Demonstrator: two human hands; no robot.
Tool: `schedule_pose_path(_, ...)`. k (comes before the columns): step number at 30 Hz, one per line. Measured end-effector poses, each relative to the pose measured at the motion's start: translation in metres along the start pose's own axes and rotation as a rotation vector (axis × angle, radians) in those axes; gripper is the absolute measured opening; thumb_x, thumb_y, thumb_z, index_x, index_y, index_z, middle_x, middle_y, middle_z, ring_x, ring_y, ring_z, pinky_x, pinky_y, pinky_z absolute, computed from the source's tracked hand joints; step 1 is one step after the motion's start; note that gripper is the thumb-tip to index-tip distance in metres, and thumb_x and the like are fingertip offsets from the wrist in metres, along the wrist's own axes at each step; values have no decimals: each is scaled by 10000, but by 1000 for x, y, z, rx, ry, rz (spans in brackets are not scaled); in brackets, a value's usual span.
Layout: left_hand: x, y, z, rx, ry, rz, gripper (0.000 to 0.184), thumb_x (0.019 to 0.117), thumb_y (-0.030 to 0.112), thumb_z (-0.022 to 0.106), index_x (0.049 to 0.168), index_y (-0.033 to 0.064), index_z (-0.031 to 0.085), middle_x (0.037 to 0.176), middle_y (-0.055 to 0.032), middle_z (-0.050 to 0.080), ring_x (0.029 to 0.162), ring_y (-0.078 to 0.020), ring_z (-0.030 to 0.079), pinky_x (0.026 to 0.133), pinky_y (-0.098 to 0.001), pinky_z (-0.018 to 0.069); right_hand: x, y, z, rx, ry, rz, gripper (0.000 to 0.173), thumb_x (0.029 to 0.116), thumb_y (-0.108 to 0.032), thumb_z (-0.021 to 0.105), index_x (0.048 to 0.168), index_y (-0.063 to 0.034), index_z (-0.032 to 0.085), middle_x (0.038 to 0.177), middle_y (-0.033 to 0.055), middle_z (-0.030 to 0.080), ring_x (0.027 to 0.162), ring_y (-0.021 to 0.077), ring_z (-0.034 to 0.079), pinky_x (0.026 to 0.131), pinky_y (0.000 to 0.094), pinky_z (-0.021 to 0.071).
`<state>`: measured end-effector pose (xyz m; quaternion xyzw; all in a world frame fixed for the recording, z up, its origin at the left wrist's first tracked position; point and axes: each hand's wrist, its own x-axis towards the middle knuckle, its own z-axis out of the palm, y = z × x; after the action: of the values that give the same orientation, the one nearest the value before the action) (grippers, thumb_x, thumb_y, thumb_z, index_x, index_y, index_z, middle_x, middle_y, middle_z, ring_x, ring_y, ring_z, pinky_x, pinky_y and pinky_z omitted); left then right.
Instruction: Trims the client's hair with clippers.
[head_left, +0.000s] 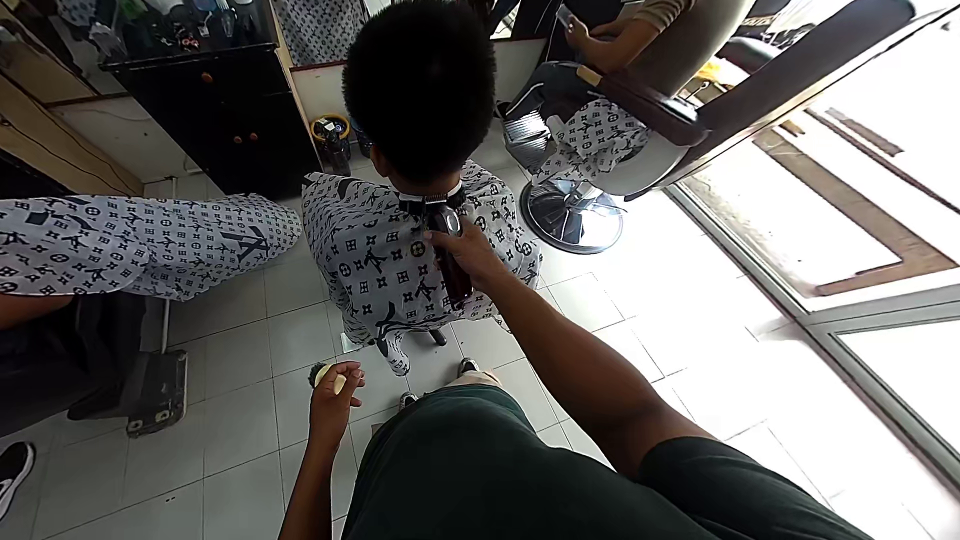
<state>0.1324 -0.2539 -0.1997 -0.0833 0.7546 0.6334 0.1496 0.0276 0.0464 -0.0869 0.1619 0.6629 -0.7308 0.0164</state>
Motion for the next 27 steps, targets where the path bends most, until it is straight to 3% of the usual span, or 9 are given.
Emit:
schedule_pose_path(3,3,3,2,6,-14,13,166,1033,85,551,1138,3,650,1002,-81,713,835,-122,708,594,-245,565,7,-11,-5,74,31,28,412,1090,-393,465,1231,-23,578,968,115,663,732,206,674,668,371,600)
schedule_pose_path(10,4,7,6,-2,-20,28,165,1026,86,560,1134,2,650,993,-79,712,836,-120,707,593,-243,564,21,-11,-11,-103,73,-87,438,1043,-382,584,1180,34,592,973,171,662,830,258,686,778,446,592)
schedule_pose_path(14,3,3,3,16,-13,23,168,1028,89,556,1138,3,650,1001,-84,712,840,-126,706,598,-249,565,22,-14,-13,-15,21,-16,427,1061,-383,545,1167,28,592,961,163,672,813,254,697,751,438,609)
schedule_pose_path(18,1,5,5,16,-7,14,170,1030,89,552,1138,0,650,1000,-82,714,835,-123,708,595,-251,567,25,-9,-12,-81,43,-215,370,1048,-333,577,1161,19,598,931,123,650,810,187,656,769,372,565)
schedule_pose_path(23,0,5,5,21,-5,10,177,1029,84,551,1153,2,647,1005,-84,713,840,-130,706,597,-253,563,26,-10,-17,-70,31,-81,440,1069,-391,525,1159,33,602,940,170,674,772,259,699,728,439,611)
schedule_pose_path(27,0,7,8,31,-17,-10,170,1032,82,554,1148,-3,645,1006,-87,708,840,-127,705,597,-249,562,22,-7,-19,-46,-28,-297,350,1084,-303,482,1221,6,571,951,126,656,794,204,683,751,404,605)
